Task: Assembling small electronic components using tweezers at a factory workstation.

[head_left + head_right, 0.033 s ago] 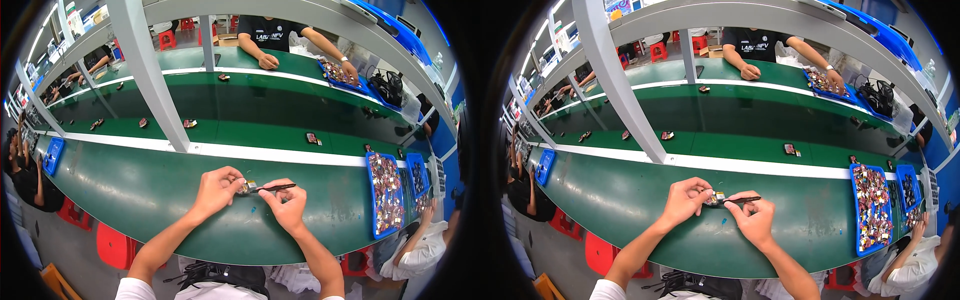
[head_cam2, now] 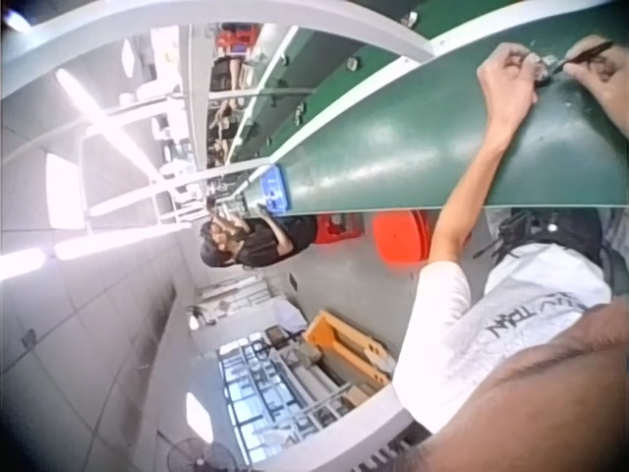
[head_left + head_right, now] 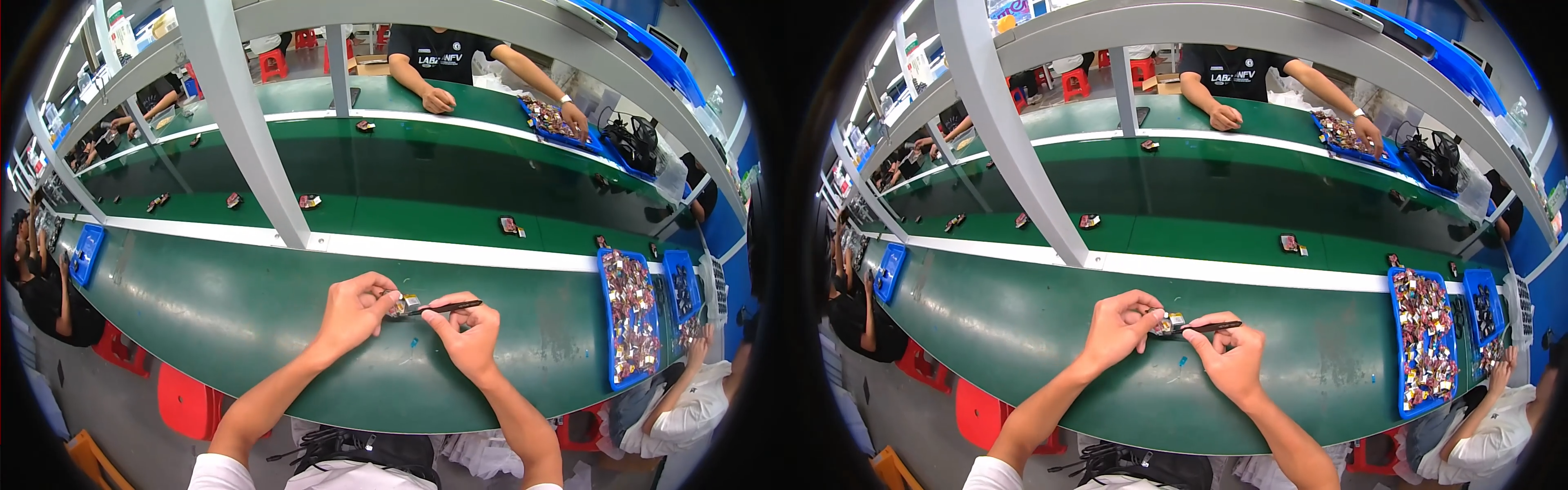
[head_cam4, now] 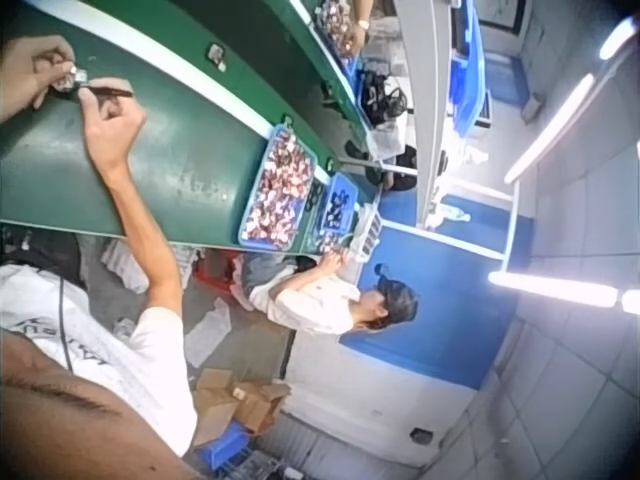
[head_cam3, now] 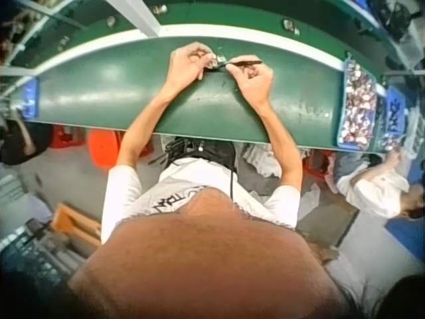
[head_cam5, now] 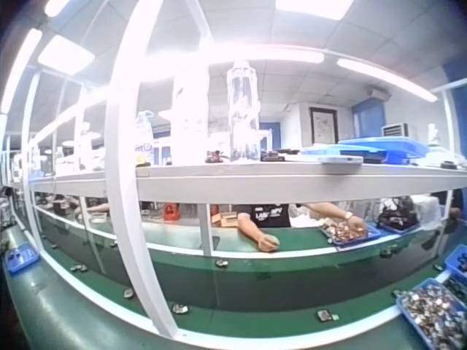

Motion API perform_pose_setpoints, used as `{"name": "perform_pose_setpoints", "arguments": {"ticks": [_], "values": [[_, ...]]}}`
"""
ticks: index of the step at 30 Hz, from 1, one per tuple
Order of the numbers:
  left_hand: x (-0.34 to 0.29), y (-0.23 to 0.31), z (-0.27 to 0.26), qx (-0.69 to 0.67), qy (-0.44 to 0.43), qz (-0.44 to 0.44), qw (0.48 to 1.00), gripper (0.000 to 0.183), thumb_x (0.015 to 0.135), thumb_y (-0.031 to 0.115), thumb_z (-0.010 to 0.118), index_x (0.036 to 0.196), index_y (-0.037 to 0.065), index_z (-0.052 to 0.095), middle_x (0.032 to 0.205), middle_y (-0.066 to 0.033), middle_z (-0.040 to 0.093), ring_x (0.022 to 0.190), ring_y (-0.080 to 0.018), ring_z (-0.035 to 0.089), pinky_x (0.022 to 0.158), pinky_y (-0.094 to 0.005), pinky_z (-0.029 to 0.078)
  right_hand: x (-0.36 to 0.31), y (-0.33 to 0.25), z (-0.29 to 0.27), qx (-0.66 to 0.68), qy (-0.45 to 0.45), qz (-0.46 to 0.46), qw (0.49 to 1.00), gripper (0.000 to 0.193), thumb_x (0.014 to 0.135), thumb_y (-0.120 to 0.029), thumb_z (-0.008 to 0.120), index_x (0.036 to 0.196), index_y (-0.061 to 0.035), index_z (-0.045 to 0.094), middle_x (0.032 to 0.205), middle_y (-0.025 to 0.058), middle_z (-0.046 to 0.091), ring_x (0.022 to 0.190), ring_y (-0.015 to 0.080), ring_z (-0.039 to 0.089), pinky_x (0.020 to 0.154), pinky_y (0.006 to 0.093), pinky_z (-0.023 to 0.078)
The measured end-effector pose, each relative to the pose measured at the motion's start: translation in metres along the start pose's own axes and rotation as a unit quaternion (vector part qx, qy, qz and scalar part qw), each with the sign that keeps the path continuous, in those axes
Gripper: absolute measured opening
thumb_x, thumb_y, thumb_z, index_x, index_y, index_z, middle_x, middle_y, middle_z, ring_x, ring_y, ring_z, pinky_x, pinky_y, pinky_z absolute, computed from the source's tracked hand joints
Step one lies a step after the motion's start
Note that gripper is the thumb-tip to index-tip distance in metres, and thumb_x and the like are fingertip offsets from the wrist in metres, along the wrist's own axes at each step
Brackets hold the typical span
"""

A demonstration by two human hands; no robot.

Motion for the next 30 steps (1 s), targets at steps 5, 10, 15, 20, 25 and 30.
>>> {"name": "perform_pose_setpoints", "arguments": {"ticks": [5, 10, 15, 20, 25, 30], "values": [[0.000, -0.009, 0.001, -0.101, -0.001, -0.032, 0.994, 0.016, 0.093, 0.006, 0.070, 0.101, -0.007, 0.068, 0.079, -0.0089, 0.071, 0.049, -0.0085, 0.058, 0.044, -0.0248, 0.042, 0.000, 0.003, 0.002, 0.023, 0.009, 0.022, 0.999, 0.012, 0.084, 0.001, 0.081, 0.094, 0.0008, 0.073, 0.064, -0.0069, 0.056, 0.051, -0.0030, 0.037, 0.045, 0.0189, 0.024], [-0.004, -0.010, 0.005, -0.135, -0.016, -0.046, 0.990, 0.016, 0.094, 0.005, 0.070, 0.103, -0.007, 0.067, 0.079, -0.0082, 0.070, 0.049, -0.0081, 0.057, 0.044, -0.0242, 0.041, 0.001, 0.004, 0.001, 0.039, 0.004, 0.052, 0.998, 0.013, 0.083, 0.001, 0.081, 0.095, 0.0012, 0.073, 0.067, -0.0067, 0.060, 0.051, -0.0032, 0.036, 0.046, 0.0183, 0.025], [-0.005, -0.012, 0.007, -0.139, -0.015, -0.022, 0.990, 0.015, 0.095, 0.005, 0.069, 0.104, -0.007, 0.067, 0.079, -0.0086, 0.070, 0.050, -0.0070, 0.057, 0.045, -0.0233, 0.041, 0.001, 0.003, 0.000, 0.043, -0.004, 0.056, 0.998, 0.014, 0.084, 0.002, 0.081, 0.095, 0.0016, 0.073, 0.071, -0.0054, 0.063, 0.052, -0.0033, 0.037, 0.046, 0.0178, 0.026], [-0.004, -0.017, 0.007, -0.147, -0.029, 0.000, 0.989, 0.016, 0.096, 0.004, 0.067, 0.109, -0.007, 0.065, 0.082, -0.0092, 0.070, 0.051, -0.0063, 0.057, 0.041, -0.0208, 0.039, 0.003, 0.005, 0.002, 0.084, -0.011, 0.083, 0.993, 0.015, 0.083, 0.004, 0.080, 0.095, 0.0021, 0.072, 0.073, -0.0034, 0.066, 0.053, -0.0034, 0.038, 0.047, 0.0176, 0.027], [-0.005, -0.012, 0.007, -0.142, -0.033, 0.003, 0.989, 0.017, 0.095, 0.004, 0.069, 0.108, -0.007, 0.067, 0.083, -0.0088, 0.072, 0.052, -0.0067, 0.057, 0.047, -0.0229, 0.043, 0.002, 0.010, -0.001, 0.115, -0.013, 0.107, 0.988, 0.015, 0.083, 0.006, 0.079, 0.095, 0.0027, 0.071, 0.076, -0.0018, 0.067, 0.054, -0.0035, 0.039, 0.047, 0.0174, 0.027], [-0.003, -0.013, 0.005, -0.165, -0.081, 0.000, 0.983, 0.025, 0.097, 0.004, 0.067, 0.119, -0.008, 0.066, 0.089, -0.0106, 0.072, 0.061, -0.0095, 0.064, 0.045, -0.0225, 0.046, 0.003, 0.007, 0.000, 0.191, 0.013, 0.111, 0.975, 0.013, 0.084, 0.009, 0.077, 0.094, 0.0031, 0.070, 0.074, -0.0033, 0.064, 0.055, -0.0031, 0.039, 0.047, 0.0177, 0.028]]}}
Point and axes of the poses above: each hand's wrist, its own x-axis towards the middle knuckle, its own z-axis out of the palm, y = z × x, the point moved 3 cm from there along x, towards the middle knuckle
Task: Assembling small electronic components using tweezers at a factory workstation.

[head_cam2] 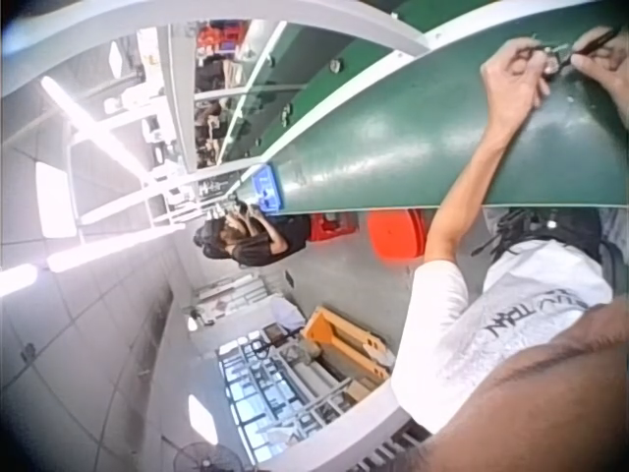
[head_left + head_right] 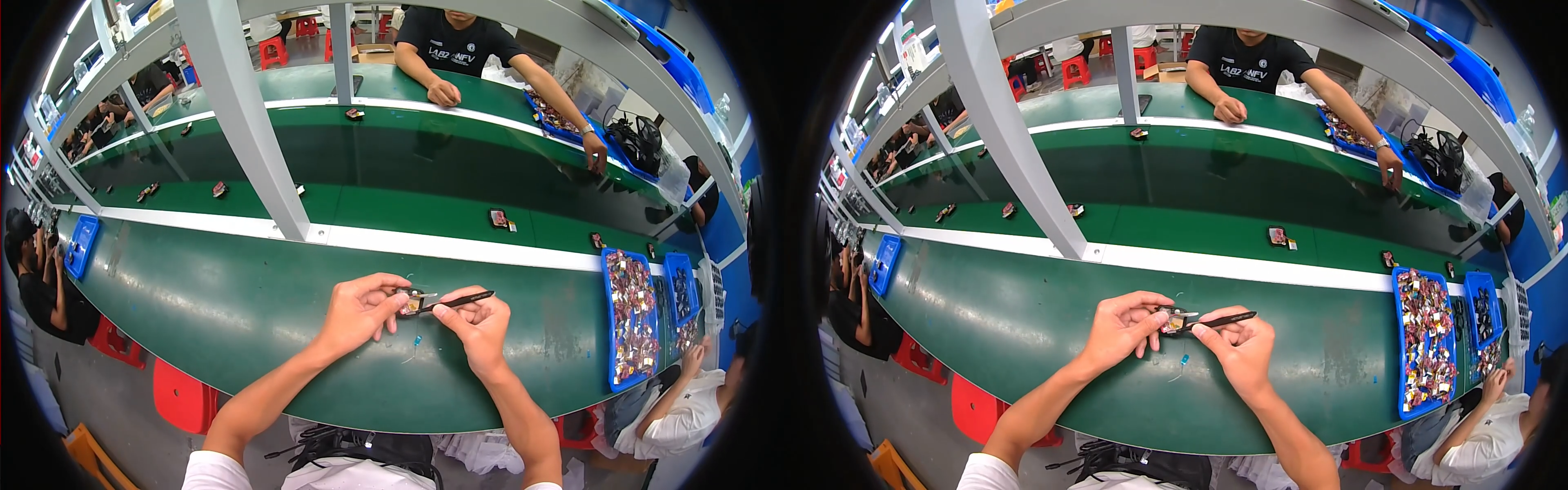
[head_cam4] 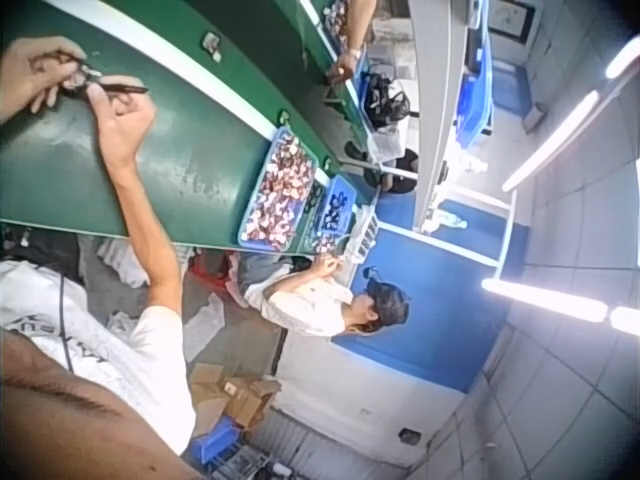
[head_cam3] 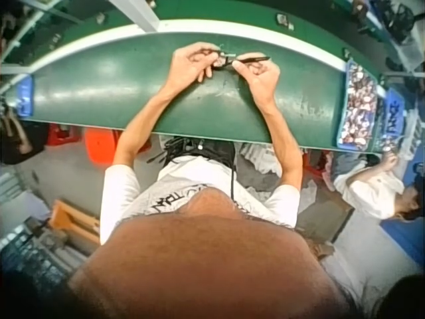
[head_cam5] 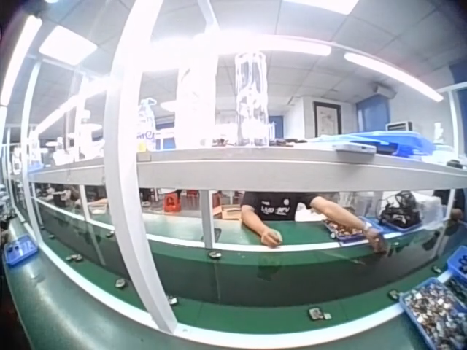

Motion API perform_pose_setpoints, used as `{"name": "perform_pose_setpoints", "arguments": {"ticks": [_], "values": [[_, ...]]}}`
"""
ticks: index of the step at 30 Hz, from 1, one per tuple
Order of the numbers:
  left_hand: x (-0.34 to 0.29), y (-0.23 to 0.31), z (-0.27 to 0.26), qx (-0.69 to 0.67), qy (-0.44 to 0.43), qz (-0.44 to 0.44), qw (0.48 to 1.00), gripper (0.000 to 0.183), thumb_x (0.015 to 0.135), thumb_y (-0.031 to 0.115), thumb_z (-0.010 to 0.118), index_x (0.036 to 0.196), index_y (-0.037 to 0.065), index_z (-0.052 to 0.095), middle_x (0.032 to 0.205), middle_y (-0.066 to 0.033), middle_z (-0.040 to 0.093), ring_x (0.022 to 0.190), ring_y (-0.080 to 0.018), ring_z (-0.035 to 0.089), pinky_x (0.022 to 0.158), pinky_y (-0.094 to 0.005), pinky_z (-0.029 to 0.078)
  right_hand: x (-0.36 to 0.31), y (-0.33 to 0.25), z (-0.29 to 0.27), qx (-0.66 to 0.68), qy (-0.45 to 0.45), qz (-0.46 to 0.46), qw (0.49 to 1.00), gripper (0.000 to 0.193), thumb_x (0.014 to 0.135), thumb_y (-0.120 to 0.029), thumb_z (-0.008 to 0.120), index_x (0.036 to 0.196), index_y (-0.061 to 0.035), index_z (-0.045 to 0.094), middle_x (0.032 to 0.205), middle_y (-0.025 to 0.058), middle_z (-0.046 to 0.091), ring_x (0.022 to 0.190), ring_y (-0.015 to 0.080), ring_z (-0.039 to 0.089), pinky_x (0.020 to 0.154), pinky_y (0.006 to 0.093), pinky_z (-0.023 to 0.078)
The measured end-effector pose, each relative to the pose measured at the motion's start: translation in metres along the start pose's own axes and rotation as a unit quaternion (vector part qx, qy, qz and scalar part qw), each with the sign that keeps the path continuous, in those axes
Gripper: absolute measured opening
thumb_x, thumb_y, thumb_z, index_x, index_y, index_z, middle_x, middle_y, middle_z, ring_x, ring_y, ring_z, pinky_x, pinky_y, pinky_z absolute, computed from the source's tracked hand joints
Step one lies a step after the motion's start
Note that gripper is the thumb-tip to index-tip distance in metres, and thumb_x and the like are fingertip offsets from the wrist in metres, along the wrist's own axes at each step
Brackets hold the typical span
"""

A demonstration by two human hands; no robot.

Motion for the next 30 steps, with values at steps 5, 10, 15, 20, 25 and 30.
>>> {"name": "perform_pose_setpoints", "arguments": {"ticks": [5, 10, 15, 20, 25, 30], "values": [[0.002, -0.006, 0.001, -0.047, -0.029, 0.020, 0.998, 0.029, 0.100, 0.006, 0.063, 0.125, -0.009, 0.063, 0.094, -0.0154, 0.071, 0.065, -0.0159, 0.069, 0.044, -0.0238, 0.052, -0.003, -0.005, -0.002, -0.028, -0.019, -0.022, 0.999, 0.013, 0.085, 0.008, 0.077, 0.095, 0.0031, 0.071, 0.076, -0.0019, 0.065, 0.055, -0.0027, 0.041, 0.047, 0.0175, 0.028], [0.001, -0.011, 0.003, -0.075, -0.037, 0.007, 0.996, 0.028, 0.102, 0.007, 0.061, 0.124, -0.009, 0.065, 0.097, -0.0171, 0.071, 0.065, -0.0175, 0.070, 0.045, -0.0252, 0.055, -0.009, -0.011, 0.002, -0.100, -0.016, -0.099, 0.990, 0.013, 0.083, 0.005, 0.080, 0.093, 0.0016, 0.073, 0.073, -0.0010, 0.067, 0.051, -0.0023, 0.041, 0.046, 0.0185, 0.027], [0.002, -0.014, 0.003, -0.073, -0.026, 0.017, 0.997, 0.027, 0.102, 0.007, 0.061, 0.122, -0.010, 0.065, 0.097, -0.0175, 0.071, 0.065, -0.0179, 0.070, 0.045, -0.0254, 0.055, -0.010, -0.013, 0.004, -0.203, 0.002, -0.194, 0.960, 0.013, 0.079, 0.000, 0.085, 0.088, -0.0024, 0.076, 0.062, -0.0028, 0.063, 0.044, -0.0008, 0.039, 0.043, 0.0210, 0.025], [0.001, -0.011, 0.004, -0.078, -0.032, 0.020, 0.996, 0.027, 0.101, 0.006, 0.062, 0.123, -0.010, 0.064, 0.097, -0.0172, 0.071, 0.066, -0.0181, 0.071, 0.046, -0.0256, 0.056, -0.012, -0.012, 0.003, -0.219, -0.006, -0.215, 0.952, 0.014, 0.079, -0.001, 0.085, 0.089, -0.0037, 0.077, 0.060, -0.0031, 0.062, 0.044, -0.0003, 0.038, 0.043, 0.0212, 0.024], [-0.001, -0.008, 0.006, -0.069, -0.020, 0.022, 0.997, 0.029, 0.100, 0.004, 0.063, 0.124, -0.011, 0.063, 0.100, -0.0176, 0.071, 0.068, -0.0189, 0.071, 0.048, -0.0259, 0.057, -0.009, -0.012, 0.003, -0.190, 0.007, -0.170, 0.967, 0.013, 0.079, -0.001, 0.085, 0.089, -0.0049, 0.077, 0.057, -0.0040, 0.060, 0.044, -0.0005, 0.038, 0.044, 0.0214, 0.024], [-0.001, -0.010, 0.005, -0.078, -0.025, 0.027, 0.996, 0.030, 0.100, 0.003, 0.062, 0.126, -0.011, 0.063, 0.100, -0.0175, 0.070, 0.069, -0.0196, 0.072, 0.048, -0.0262, 0.057, -0.011, -0.010, 0.003, -0.216, -0.001, -0.196, 0.956, 0.014, 0.078, -0.001, 0.085, 0.089, -0.0060, 0.077, 0.060, -0.0033, 0.063, 0.043, 0.0000, 0.038, 0.044, 0.0211, 0.025]]}}
Point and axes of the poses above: each hand's wrist, its own x-axis towards the middle knuckle, its own z-axis out of the palm, y = z × x, the point moved 3 cm from there along x, towards the middle knuckle
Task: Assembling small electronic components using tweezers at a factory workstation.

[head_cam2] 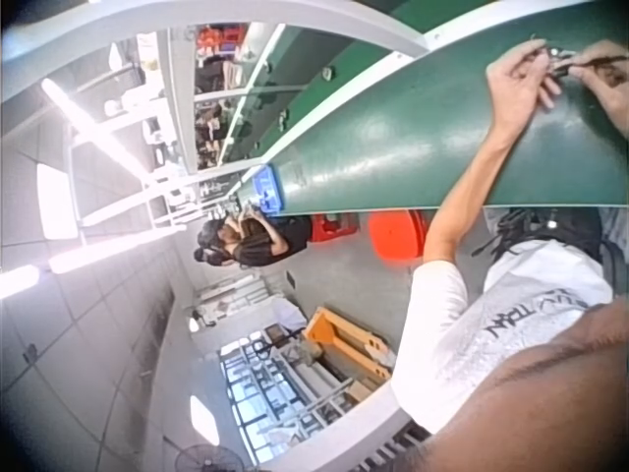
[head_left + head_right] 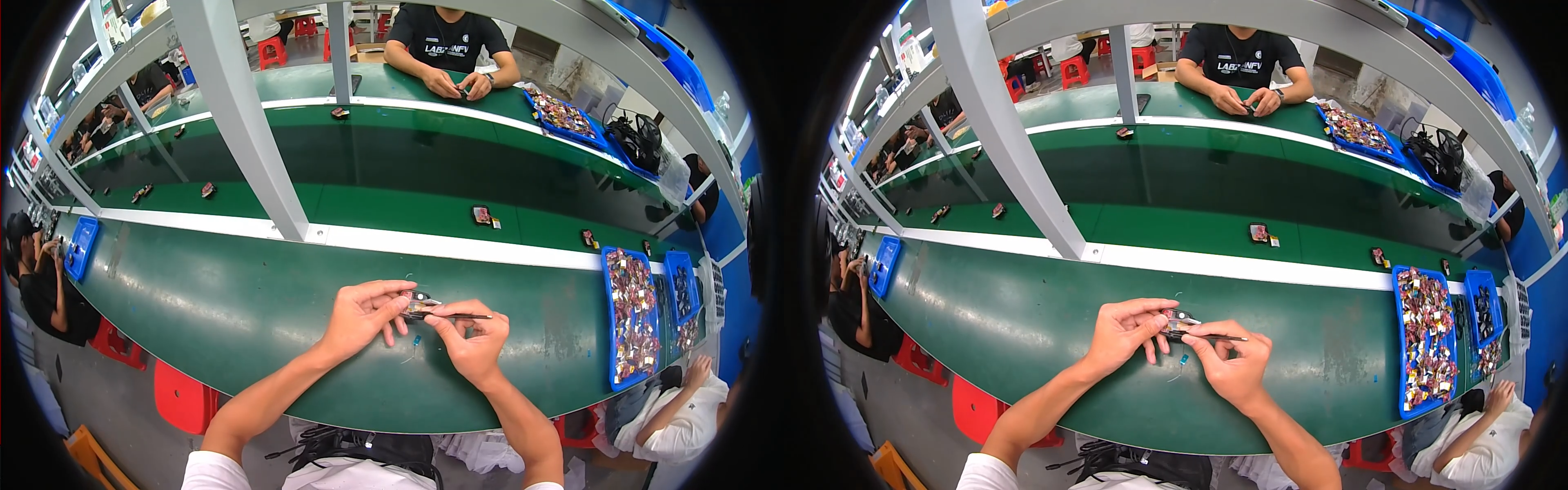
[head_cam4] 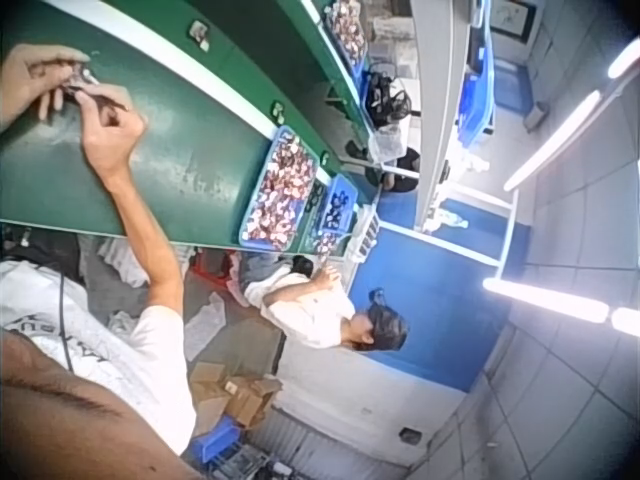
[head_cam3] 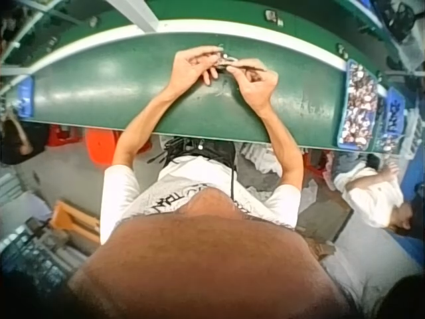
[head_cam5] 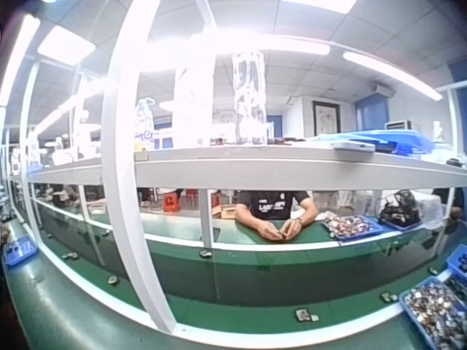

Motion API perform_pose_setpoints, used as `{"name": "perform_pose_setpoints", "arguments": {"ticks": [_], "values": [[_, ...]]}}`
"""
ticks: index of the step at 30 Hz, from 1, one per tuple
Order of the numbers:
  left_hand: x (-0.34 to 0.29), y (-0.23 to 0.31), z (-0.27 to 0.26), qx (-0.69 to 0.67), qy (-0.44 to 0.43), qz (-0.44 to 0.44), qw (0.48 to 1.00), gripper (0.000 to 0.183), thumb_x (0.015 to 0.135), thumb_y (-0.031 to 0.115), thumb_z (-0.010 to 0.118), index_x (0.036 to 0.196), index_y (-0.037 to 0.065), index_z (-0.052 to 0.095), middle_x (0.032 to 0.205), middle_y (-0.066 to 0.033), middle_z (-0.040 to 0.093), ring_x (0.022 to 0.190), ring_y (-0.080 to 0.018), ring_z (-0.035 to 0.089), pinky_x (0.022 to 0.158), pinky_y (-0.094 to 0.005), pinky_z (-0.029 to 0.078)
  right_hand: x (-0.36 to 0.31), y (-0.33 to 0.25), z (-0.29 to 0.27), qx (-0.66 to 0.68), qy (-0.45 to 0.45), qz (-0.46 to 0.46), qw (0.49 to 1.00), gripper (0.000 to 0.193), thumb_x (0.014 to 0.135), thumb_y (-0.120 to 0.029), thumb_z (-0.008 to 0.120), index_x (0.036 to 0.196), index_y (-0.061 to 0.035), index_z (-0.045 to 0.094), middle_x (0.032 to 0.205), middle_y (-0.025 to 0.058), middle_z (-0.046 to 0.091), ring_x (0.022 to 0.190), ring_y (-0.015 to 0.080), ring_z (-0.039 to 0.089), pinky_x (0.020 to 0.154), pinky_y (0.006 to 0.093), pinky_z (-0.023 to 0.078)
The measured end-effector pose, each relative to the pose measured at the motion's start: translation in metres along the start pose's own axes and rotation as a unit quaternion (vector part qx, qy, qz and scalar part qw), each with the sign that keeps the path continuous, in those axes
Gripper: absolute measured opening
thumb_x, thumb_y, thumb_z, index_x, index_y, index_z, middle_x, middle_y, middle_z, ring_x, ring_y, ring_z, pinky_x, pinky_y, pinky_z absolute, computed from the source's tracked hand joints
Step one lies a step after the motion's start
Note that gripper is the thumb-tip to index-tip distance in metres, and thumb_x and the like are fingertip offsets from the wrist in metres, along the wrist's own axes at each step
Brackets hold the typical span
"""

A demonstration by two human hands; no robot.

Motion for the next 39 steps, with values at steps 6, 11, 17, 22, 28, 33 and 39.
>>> {"name": "perform_pose_setpoints", "arguments": {"ticks": [6, 11, 17, 22, 28, 33, 39], "values": [[0.0008, -0.0013, -0.0021, -0.006, -0.002, 0.003, 1.000, 0.029, 0.100, 0.004, 0.062, 0.125, -0.010, 0.064, 0.099, -0.0176, 0.071, 0.069, -0.0195, 0.071, 0.048, -0.0265, 0.058, 0.0007, -0.0031, 0.0011, -0.010, 0.005, -0.019, 1.000, 0.014, 0.077, -0.002, 0.086, 0.087, -0.0069, 0.077, 0.063, -0.0032, 0.068, 0.042, 0.0010, 0.039, 0.043, 0.0214, 0.025], [0.0011, -0.0008, -0.0018, -0.007, 0.003, -0.006, 1.000, 0.030, 0.100, 0.006, 0.063, 0.126, -0.009, 0.064, 0.096, -0.0176, 0.072, 0.069, -0.0198, 0.072, 0.049, -0.0268, 0.058, 0.0009, -0.0013, -0.0006, 0.001, 0.003, 0.002, 1.000, 0.013, 0.079, -0.001, 0.085, 0.089, -0.0047, 0.078, 0.060, -0.0043, 0.063, 0.044, -0.0007, 0.038, 0.044, 0.0210, 0.024], [-0.0007, -0.0013, 0.0009, -0.021, 0.012, 0.004, 1.000, 0.031, 0.100, 0.006, 0.063, 0.127, -0.009, 0.063, 0.097, -0.0177, 0.072, 0.071, -0.0207, 0.072, 0.051, -0.0276, 0.060, -0.0004, 0.0008, -0.0002, 0.026, 0.006, 0.042, 0.999, 0.012, 0.080, 0.000, 0.084, 0.091, -0.0020, 0.078, 0.058, -0.0052, 0.059, 0.045, -0.0020, 0.037, 0.045, 0.0202, 0.023], [0.0002, -0.0025, 0.0001, -0.031, 0.000, 0.000, 1.000, 0.033, 0.100, 0.006, 0.063, 0.129, -0.010, 0.062, 0.099, -0.0174, 0.071, 0.072, -0.0211, 0.073, 0.053, -0.0280, 0.061, -0.0003, -0.0009, 0.0010, 0.033, 0.019, 0.040, 0.998, 0.011, 0.080, 0.000, 0.084, 0.089, -0.0017, 0.078, 0.061, -0.0042, 0.062, 0.045, -0.0018, 0.037, 0.045, 0.0202, 0.024], [0.0000, 0.0005, -0.0006, -0.041, 0.001, -0.003, 0.999, 0.030, 0.098, 0.007, 0.066, 0.123, -0.010, 0.063, 0.099, -0.0173, 0.071, 0.070, -0.0204, 0.072, 0.050, -0.0271, 0.059, -0.0015, -0.0010, -0.0007, 0.013, -0.012, 0.025, 1.000, 0.012, 0.080, 0.005, 0.082, 0.089, 0.0022, 0.074, 0.073, 0.0015, 0.069, 0.049, -0.0014, 0.044, 0.045, 0.0189, 0.026], [0.0006, 0.0045, -0.0011, -0.045, 0.013, -0.015, 0.999, 0.026, 0.096, 0.005, 0.069, 0.117, -0.009, 0.065, 0.097, -0.0169, 0.071, 0.066, -0.0201, 0.071, 0.047, -0.0260, 0.056, -0.0013, -0.0025, -0.0008, 0.008, -0.015, 0.033, 0.999, 0.012, 0.079, 0.005, 0.082, 0.088, 0.0022, 0.074, 0.080, 0.0049, 0.074, 0.048, -0.0014, 0.046, 0.044, 0.0185, 0.027], [0.0004, -0.0009, -0.0045, -0.062, 0.011, -0.028, 0.998, 0.027, 0.095, 0.006, 0.070, 0.117, -0.009, 0.065, 0.096, -0.0164, 0.071, 0.065, -0.0193, 0.071, 0.048, -0.0255, 0.055, -0.0014, -0.0047, 0.0000, -0.009, -0.023, 0.032, 0.999, 0.012, 0.080, 0.004, 0.082, 0.088, 0.0018, 0.074, 0.082, 0.0058, 0.075, 0.048, -0.0014, 0.046, 0.044, 0.0181, 0.028]]}}
Point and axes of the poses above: each hand's wrist, its own x-axis towards the middle knuckle, its own z-axis out of the palm, y = z × x, the point moved 3 cm from there along x, towards the middle knuckle
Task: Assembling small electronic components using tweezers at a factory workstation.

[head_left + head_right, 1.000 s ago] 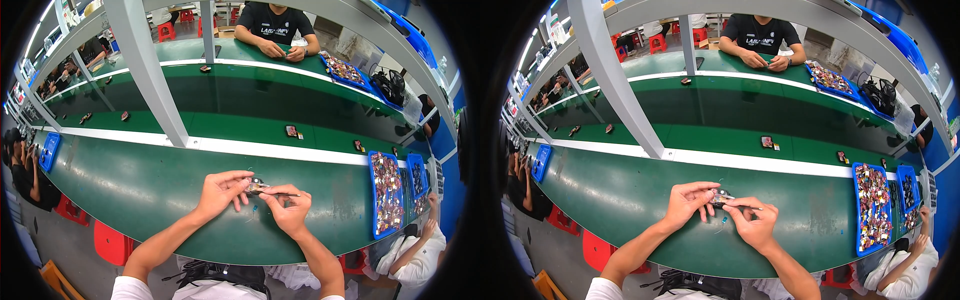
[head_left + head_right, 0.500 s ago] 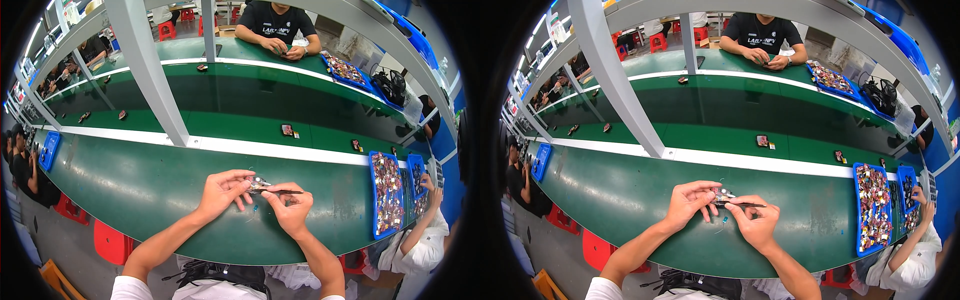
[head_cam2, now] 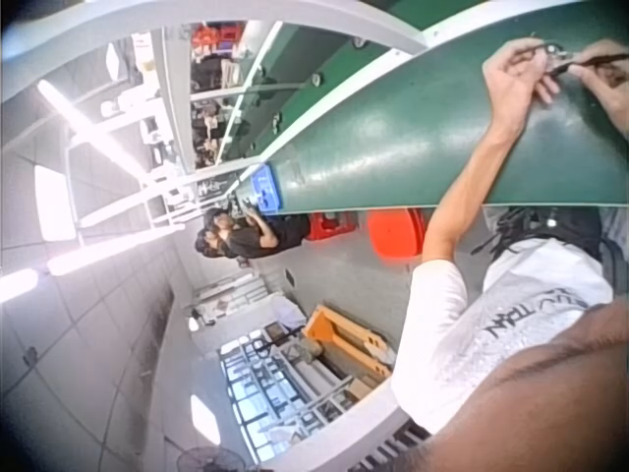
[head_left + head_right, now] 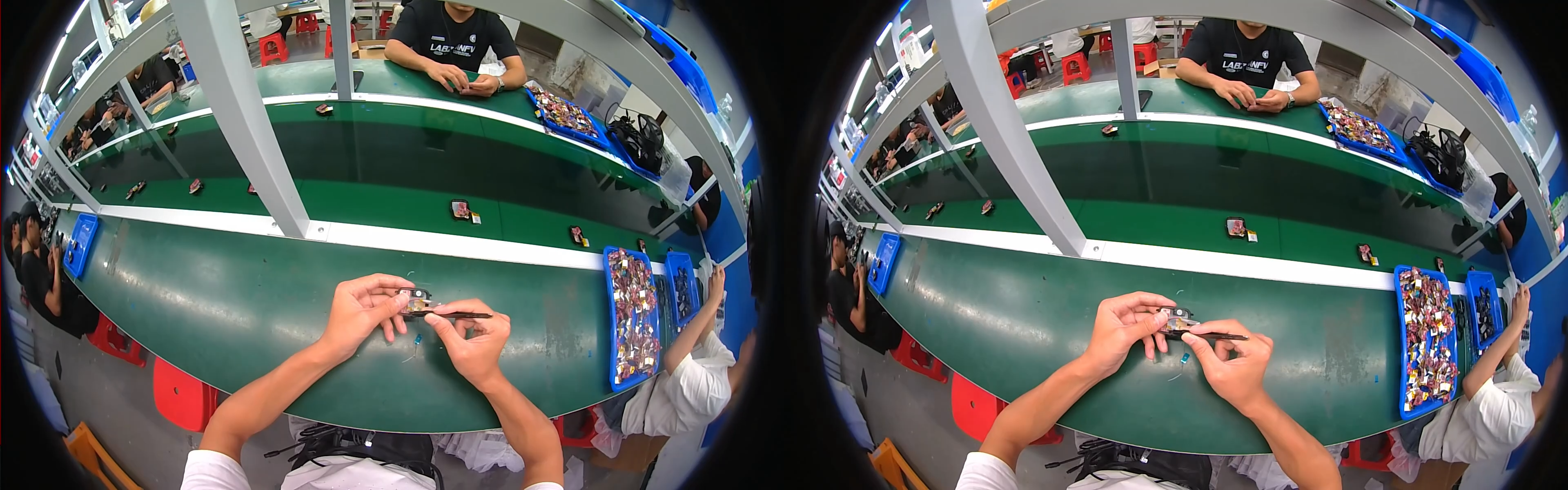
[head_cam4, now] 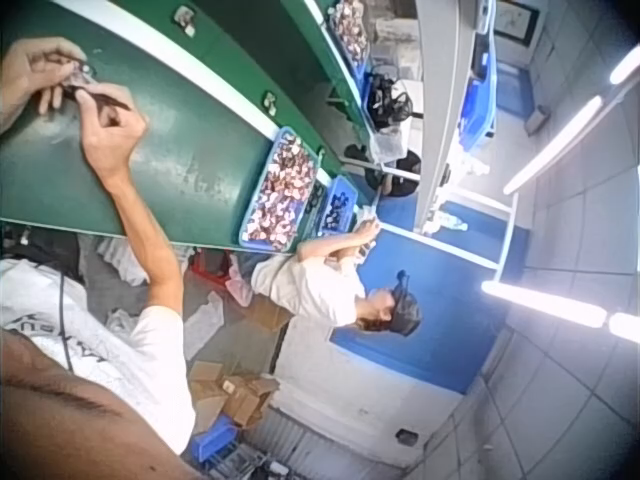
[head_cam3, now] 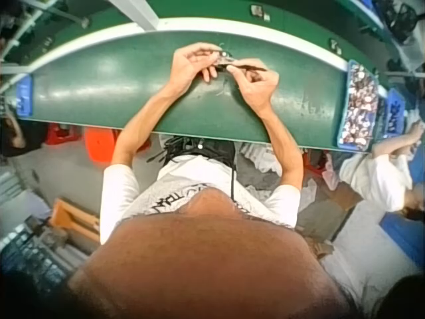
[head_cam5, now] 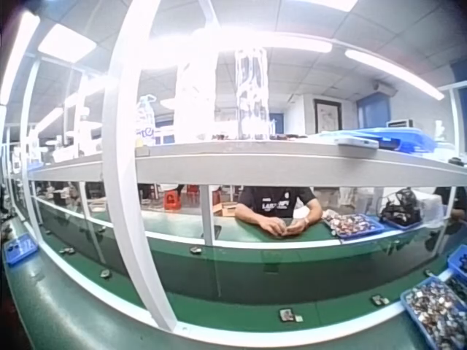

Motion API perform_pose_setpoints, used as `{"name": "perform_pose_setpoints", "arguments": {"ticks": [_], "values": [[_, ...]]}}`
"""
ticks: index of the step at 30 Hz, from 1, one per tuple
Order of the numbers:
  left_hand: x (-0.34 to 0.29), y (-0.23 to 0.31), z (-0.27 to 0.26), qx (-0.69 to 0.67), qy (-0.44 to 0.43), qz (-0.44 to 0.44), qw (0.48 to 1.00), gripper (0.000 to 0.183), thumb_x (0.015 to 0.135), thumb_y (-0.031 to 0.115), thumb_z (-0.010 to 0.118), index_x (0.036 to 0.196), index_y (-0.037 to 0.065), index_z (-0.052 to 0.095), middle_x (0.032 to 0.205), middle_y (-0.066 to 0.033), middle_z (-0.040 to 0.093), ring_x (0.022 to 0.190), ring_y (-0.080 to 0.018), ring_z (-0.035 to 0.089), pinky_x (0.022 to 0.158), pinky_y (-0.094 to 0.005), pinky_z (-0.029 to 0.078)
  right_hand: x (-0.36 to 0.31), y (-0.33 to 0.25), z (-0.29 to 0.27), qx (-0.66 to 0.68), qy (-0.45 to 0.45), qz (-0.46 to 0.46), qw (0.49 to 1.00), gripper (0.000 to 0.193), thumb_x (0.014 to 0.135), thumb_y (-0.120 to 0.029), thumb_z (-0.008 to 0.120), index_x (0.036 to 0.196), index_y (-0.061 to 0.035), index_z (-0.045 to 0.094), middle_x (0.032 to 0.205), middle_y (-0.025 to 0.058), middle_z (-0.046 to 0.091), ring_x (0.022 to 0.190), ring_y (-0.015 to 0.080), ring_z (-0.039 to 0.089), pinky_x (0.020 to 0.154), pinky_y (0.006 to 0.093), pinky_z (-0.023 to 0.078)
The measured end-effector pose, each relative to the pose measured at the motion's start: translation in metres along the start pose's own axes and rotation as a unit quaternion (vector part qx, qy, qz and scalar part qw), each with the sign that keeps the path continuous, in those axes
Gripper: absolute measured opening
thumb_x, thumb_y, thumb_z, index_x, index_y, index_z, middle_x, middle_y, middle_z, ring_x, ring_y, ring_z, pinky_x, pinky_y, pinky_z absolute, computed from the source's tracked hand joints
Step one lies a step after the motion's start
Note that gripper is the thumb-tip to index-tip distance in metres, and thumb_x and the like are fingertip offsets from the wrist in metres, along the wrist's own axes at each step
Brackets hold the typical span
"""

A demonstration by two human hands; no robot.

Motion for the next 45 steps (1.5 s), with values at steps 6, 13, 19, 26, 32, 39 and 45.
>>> {"name": "perform_pose_setpoints", "arguments": {"ticks": [6, 13, 19, 26, 32, 39, 45], "values": [[-0.002, 0.005, 0.005, 0.033, 0.004, 0.007, 0.999, 0.027, 0.095, 0.005, 0.069, 0.117, -0.010, 0.065, 0.096, -0.0171, 0.071, 0.065, -0.0177, 0.070, 0.048, -0.0251, 0.055, -0.003, 0.004, 0.002, 0.005, 0.030, -0.013, 0.999, 0.015, 0.079, -0.003, 0.085, 0.092, -0.0038, 0.077, 0.051, -0.0066, 0.050, 0.044, -0.0013, 0.037, 0.044, 0.0205, 0.023], [0.000, 0.008, 0.002, 0.034, 0.008, 0.006, 0.999, 0.025, 0.096, 0.003, 0.068, 0.116, -0.010, 0.065, 0.096, -0.0163, 0.071, 0.064, -0.0170, 0.069, 0.048, -0.0251, 0.055, 0.002, 0.002, 0.001, -0.003, 0.025, -0.017, 1.000, 0.017, 0.078, -0.003, 0.085, 0.092, -0.0039, 0.077, 0.054, -0.0048, 0.055, 0.044, -0.0008, 0.038, 0.044, 0.0206, 0.024], [0.000, 0.007, 0.000, 0.059, 0.013, 0.024, 0.998, 0.024, 0.096, 0.000, 0.066, 0.117, -0.010, 0.065, 0.097, -0.0159, 0.071, 0.065, -0.0161, 0.069, 0.048, -0.0249, 0.055, 0.003, -0.003, 0.003, -0.020, 0.012, -0.040, 0.999, 0.018, 0.077, -0.003, 0.086, 0.092, -0.0055, 0.077, 0.060, -0.0020, 0.064, 0.042, 0.0009, 0.040, 0.043, 0.0210, 0.027], [-0.001, 0.008, 0.002, 0.071, -0.002, 0.028, 0.997, 0.025, 0.095, -0.001, 0.066, 0.119, -0.008, 0.065, 0.092, -0.0136, 0.071, 0.065, -0.0134, 0.068, 0.049, -0.0242, 0.055, 0.001, -0.002, 0.003, -0.023, -0.004, -0.052, 0.998, 0.018, 0.077, -0.001, 0.085, 0.091, -0.0068, 0.077, 0.065, -0.0011, 0.069, 0.041, 0.0016, 0.040, 0.043, 0.0217, 0.028], [-0.002, 0.005, 0.002, 0.069, -0.002, 0.022, 0.997, 0.025, 0.096, -0.001, 0.065, 0.120, -0.008, 0.064, 0.093, -0.0136, 0.071, 0.066, -0.0135, 0.068, 0.050, -0.0245, 0.055, 0.003, -0.008, 0.004, -0.034, -0.008, -0.089, 0.995, 0.015, 0.076, 0.000, 0.084, 0.086, -0.0070, 0.077, 0.078, 0.0038, 0.077, 0.041, 0.0036, 0.042, 0.042, 0.0224, 0.032], [-0.001, 0.008, 0.006, 0.094, -0.009, 0.003, 0.996, 0.028, 0.095, 0.000, 0.067, 0.121, -0.010, 0.062, 0.091, -0.0155, 0.071, 0.069, -0.0155, 0.071, 0.050, -0.0244, 0.055, 0.002, -0.016, 0.003, -0.116, -0.042, -0.222, 0.967, 0.020, 0.071, 0.006, 0.079, 0.084, -0.0092, 0.076, 0.085, 0.0035, 0.078, 0.048, 0.0115, 0.059, 0.044, 0.0249, 0.037], [0.001, 0.001, 0.007, 0.107, 0.023, -0.018, 0.994, 0.021, 0.092, -0.004, 0.068, 0.112, -0.008, 0.064, 0.092, -0.0119, 0.071, 0.066, -0.0131, 0.069, 0.050, -0.0252, 0.056, -0.002, -0.013, 0.006, -0.139, -0.051, -0.258, 0.955, 0.023, 0.068, 0.006, 0.079, 0.084, -0.0093, 0.075, 0.086, 0.0031, 0.078, 0.050, 0.0130, 0.060, 0.044, 0.0255, 0.037]]}}
Point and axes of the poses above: each hand's wrist, its own x-axis towards the middle knuckle, its own z-axis out of the palm, y = z × x, the point moved 3 cm from there along x, towards the middle knuckle
